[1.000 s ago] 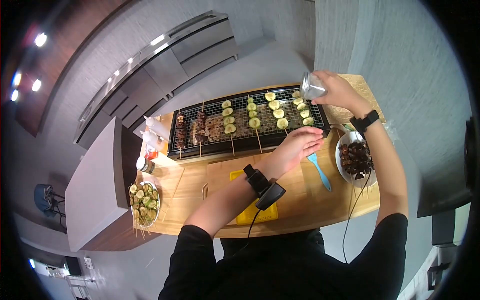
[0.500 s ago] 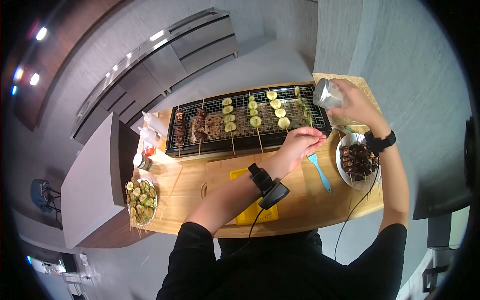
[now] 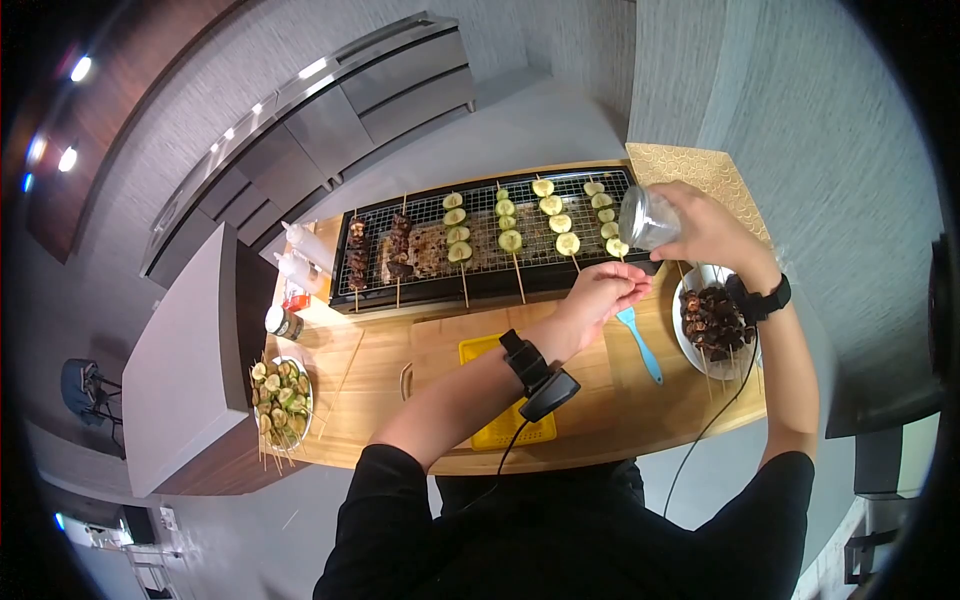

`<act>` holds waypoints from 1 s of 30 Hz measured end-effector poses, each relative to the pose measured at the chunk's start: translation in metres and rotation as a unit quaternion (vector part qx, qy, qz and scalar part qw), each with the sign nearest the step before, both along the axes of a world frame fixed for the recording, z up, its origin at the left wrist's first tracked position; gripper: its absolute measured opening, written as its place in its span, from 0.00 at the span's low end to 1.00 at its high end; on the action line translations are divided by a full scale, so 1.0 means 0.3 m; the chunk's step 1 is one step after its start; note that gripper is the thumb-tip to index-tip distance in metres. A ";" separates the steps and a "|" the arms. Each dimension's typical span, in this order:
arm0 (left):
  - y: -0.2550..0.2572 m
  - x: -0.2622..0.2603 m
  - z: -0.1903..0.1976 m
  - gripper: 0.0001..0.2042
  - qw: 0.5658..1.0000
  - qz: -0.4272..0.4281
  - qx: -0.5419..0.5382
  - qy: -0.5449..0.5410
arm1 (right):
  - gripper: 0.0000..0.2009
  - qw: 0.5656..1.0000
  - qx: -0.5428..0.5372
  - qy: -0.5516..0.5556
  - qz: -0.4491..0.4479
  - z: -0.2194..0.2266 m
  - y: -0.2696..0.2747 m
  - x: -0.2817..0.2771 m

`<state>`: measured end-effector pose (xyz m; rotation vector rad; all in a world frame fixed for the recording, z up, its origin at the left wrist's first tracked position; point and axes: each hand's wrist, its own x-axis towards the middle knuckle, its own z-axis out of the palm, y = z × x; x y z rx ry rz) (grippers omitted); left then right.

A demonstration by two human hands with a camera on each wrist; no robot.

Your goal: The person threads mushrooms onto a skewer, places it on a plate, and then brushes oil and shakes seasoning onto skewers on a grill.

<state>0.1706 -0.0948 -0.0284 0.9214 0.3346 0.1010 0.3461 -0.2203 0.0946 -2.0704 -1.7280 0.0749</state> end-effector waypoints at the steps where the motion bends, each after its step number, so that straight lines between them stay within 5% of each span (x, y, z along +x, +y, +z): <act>1: -0.002 -0.001 0.003 0.08 1.000 0.002 -0.004 0.004 | 0.42 0.999 -0.039 0.001 0.000 0.004 0.000 -0.006; 13: 0.011 0.003 -0.030 0.08 0.995 -0.048 -0.086 -0.004 | 0.41 0.998 0.050 -0.020 -0.016 -0.025 0.067 0.060; 30: -0.004 -0.093 0.044 0.11 0.981 -0.169 -0.098 -0.012 | 0.41 0.998 0.019 -0.034 -0.041 -0.045 0.144 0.094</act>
